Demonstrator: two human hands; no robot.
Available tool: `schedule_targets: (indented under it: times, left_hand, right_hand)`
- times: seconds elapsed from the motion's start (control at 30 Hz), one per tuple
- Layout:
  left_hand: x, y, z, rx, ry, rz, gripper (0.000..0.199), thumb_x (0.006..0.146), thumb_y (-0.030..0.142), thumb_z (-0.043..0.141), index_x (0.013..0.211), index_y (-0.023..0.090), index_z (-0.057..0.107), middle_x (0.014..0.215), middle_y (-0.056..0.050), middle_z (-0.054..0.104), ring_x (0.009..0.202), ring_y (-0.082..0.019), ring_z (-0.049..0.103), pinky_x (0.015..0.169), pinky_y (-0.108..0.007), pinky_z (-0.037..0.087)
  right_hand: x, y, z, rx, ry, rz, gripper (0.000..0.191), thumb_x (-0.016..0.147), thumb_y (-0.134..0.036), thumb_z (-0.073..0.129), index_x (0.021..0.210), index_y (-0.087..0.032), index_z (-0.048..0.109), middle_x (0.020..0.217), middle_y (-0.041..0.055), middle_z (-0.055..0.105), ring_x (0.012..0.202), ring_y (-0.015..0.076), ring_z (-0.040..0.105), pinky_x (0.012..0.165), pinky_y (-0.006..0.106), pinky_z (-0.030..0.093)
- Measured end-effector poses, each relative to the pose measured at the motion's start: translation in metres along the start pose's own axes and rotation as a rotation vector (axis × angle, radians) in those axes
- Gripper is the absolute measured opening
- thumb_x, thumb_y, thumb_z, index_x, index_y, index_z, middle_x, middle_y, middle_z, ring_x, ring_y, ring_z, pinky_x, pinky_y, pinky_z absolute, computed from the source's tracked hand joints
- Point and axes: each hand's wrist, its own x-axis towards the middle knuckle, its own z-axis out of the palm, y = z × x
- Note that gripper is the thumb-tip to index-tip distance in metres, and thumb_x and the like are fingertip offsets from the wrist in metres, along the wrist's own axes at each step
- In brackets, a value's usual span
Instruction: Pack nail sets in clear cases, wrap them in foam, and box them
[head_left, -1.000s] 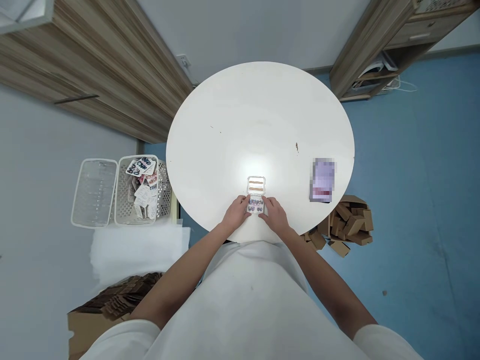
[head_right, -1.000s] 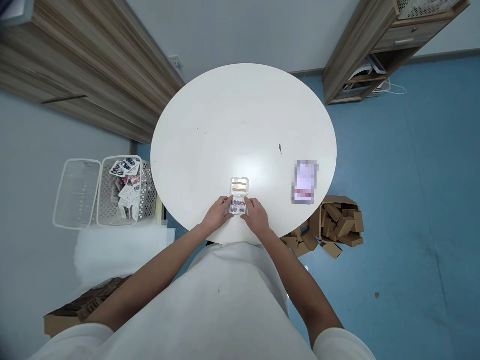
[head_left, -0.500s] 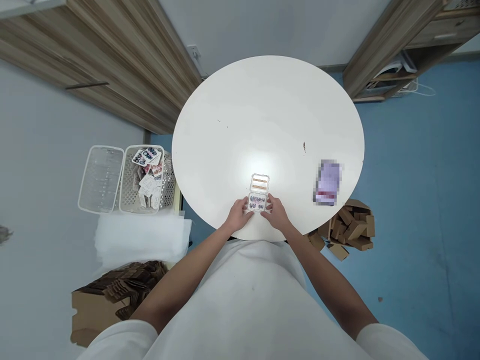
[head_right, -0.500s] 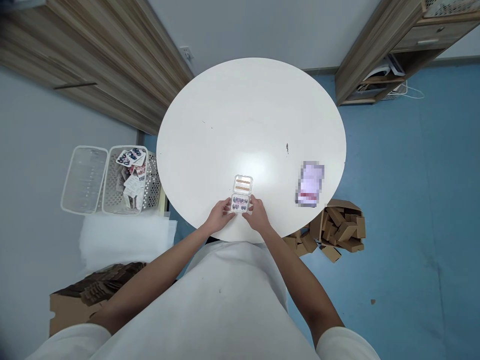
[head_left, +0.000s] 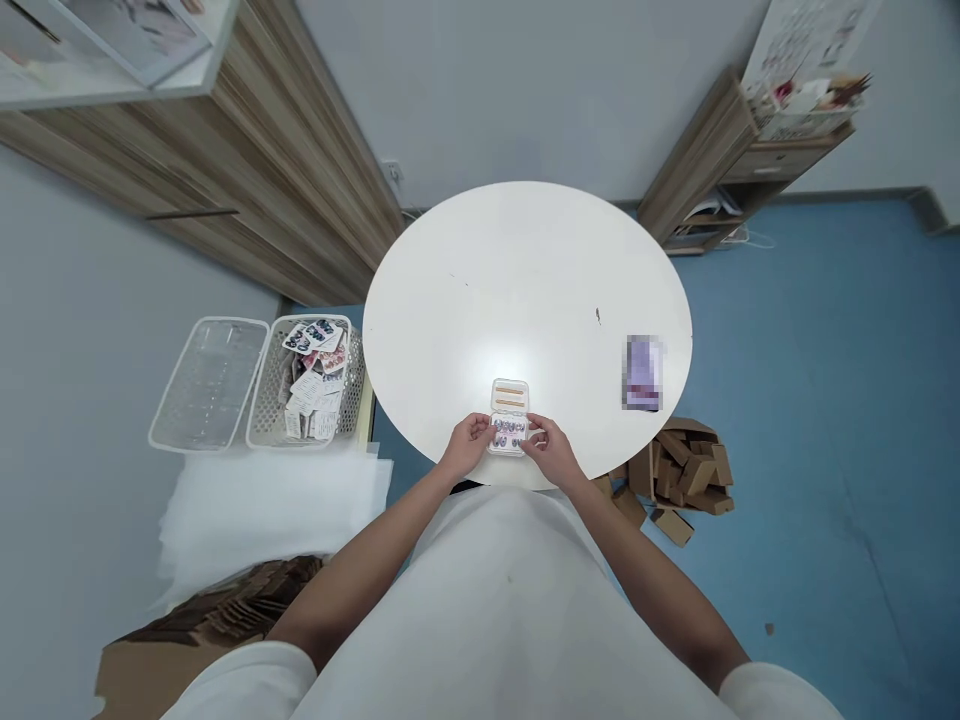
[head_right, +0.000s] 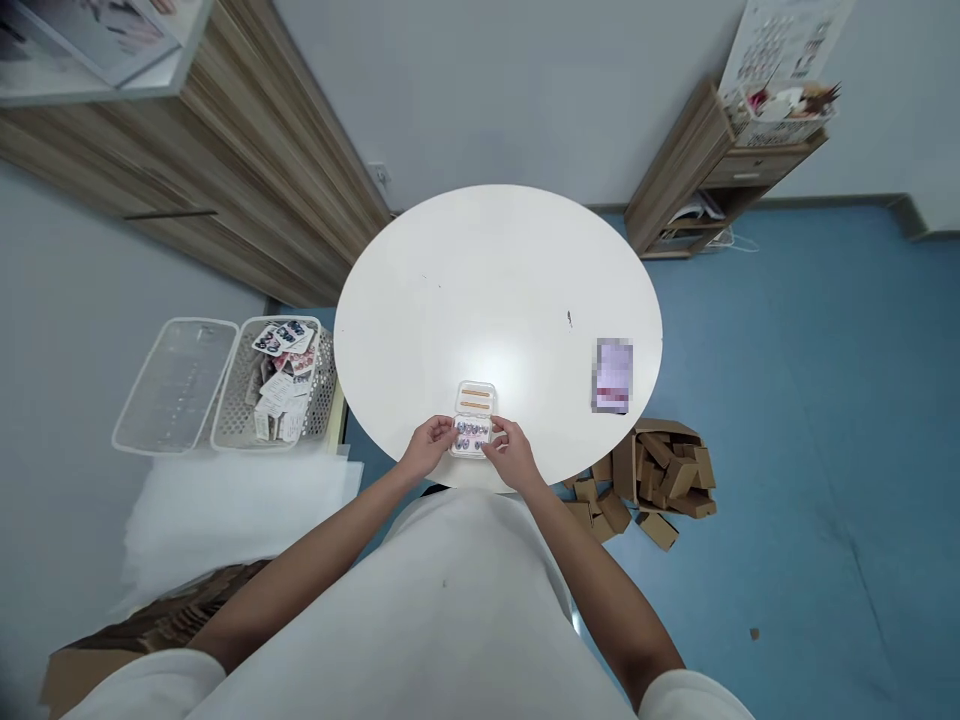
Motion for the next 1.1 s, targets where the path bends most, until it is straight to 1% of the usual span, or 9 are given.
schedule_targets:
  times: [0.1,0.17,0.27,0.37,0.53,0.7,0.8,0.97,1.1]
  left_hand:
    - [-0.008,0.009,-0.011,-0.107,-0.069,0.006,0.032,0.068,0.042,0.063,0.085,0.016,0.055,0.07,-0.001,0.059,0.063,-0.011,0.055,0.059,-0.024,0.042]
    - [-0.013,0.013,-0.018,-0.15,-0.103,0.003,0.034,0.066,0.043,0.065,0.085,0.016,0.055,0.071,-0.001,0.06,0.062,-0.011,0.055,0.059,-0.024,0.042]
    - [-0.019,0.016,-0.024,-0.175,-0.145,0.012,0.035,0.064,0.043,0.067,0.084,0.016,0.056,0.071,-0.001,0.06,0.062,-0.011,0.055,0.06,-0.024,0.042]
    - [-0.024,0.018,-0.028,-0.192,-0.185,0.014,0.034,0.064,0.041,0.067,0.084,0.017,0.055,0.07,0.0,0.06,0.062,-0.01,0.055,0.061,-0.024,0.042]
    - [-0.028,0.022,-0.032,-0.216,-0.261,-0.008,0.035,0.064,0.042,0.067,0.084,0.017,0.054,0.071,0.0,0.061,0.062,-0.01,0.056,0.064,-0.025,0.042]
    - [-0.026,0.026,-0.034,-0.229,-0.289,-0.051,0.033,0.068,0.045,0.062,0.084,0.017,0.056,0.08,-0.003,0.063,0.069,-0.011,0.058,0.065,-0.025,0.043]
    - [-0.025,0.027,-0.035,-0.243,-0.292,-0.072,0.033,0.067,0.042,0.064,0.087,0.017,0.057,0.083,-0.004,0.063,0.07,-0.011,0.058,0.065,-0.025,0.042]
    - [-0.027,0.031,-0.036,-0.247,-0.295,-0.109,0.032,0.066,0.038,0.066,0.088,0.017,0.058,0.08,-0.003,0.062,0.064,-0.008,0.055,0.063,-0.024,0.041]
    - [-0.03,0.035,-0.035,-0.247,-0.29,-0.122,0.031,0.066,0.037,0.066,0.087,0.017,0.058,0.08,-0.003,0.062,0.064,-0.008,0.055,0.064,-0.023,0.041]
  right_hand:
    - [-0.012,-0.006,0.009,0.126,0.047,0.011,0.044,0.065,-0.036,0.064,0.106,-0.024,0.056,0.098,0.003,0.054,0.069,0.0104,0.052,0.066,0.027,0.044]
    - [-0.017,-0.011,0.015,0.241,0.069,0.04,0.04,0.068,-0.042,0.061,0.104,-0.025,0.057,0.098,0.0028,0.056,0.07,0.0111,0.053,0.065,0.027,0.044]
    - [-0.02,-0.018,0.022,0.396,0.041,0.085,0.037,0.072,-0.049,0.054,0.101,-0.026,0.058,0.102,0.0031,0.058,0.074,0.0131,0.056,0.064,0.027,0.045]
    - [-0.02,-0.026,0.027,0.463,0.018,0.104,0.036,0.07,-0.049,0.057,0.097,-0.025,0.06,0.101,0.0035,0.061,0.077,0.0149,0.059,0.067,0.028,0.046]
    - [-0.024,-0.037,0.032,0.461,0.074,0.08,0.035,0.065,-0.042,0.064,0.094,-0.022,0.057,0.092,0.0029,0.065,0.073,0.0144,0.061,0.067,0.028,0.047]
    - [-0.027,-0.045,0.03,0.398,0.074,0.027,0.037,0.066,-0.041,0.063,0.095,-0.022,0.053,0.091,0.0029,0.065,0.074,0.0142,0.061,0.069,0.029,0.047]
    - [-0.025,-0.044,0.025,0.326,0.086,0.001,0.037,0.065,-0.041,0.063,0.095,-0.022,0.053,0.092,0.0033,0.065,0.076,0.0147,0.061,0.07,0.03,0.047]
    - [-0.025,-0.044,0.019,0.203,0.121,-0.056,0.027,0.066,-0.033,0.061,0.09,-0.022,0.053,0.094,0.0028,0.062,0.079,0.0141,0.058,0.07,0.031,0.047]
    - [-0.029,-0.047,0.018,0.229,0.099,-0.09,0.02,0.066,-0.029,0.057,0.085,-0.022,0.054,0.097,0.002,0.061,0.077,0.0129,0.059,0.069,0.032,0.049]
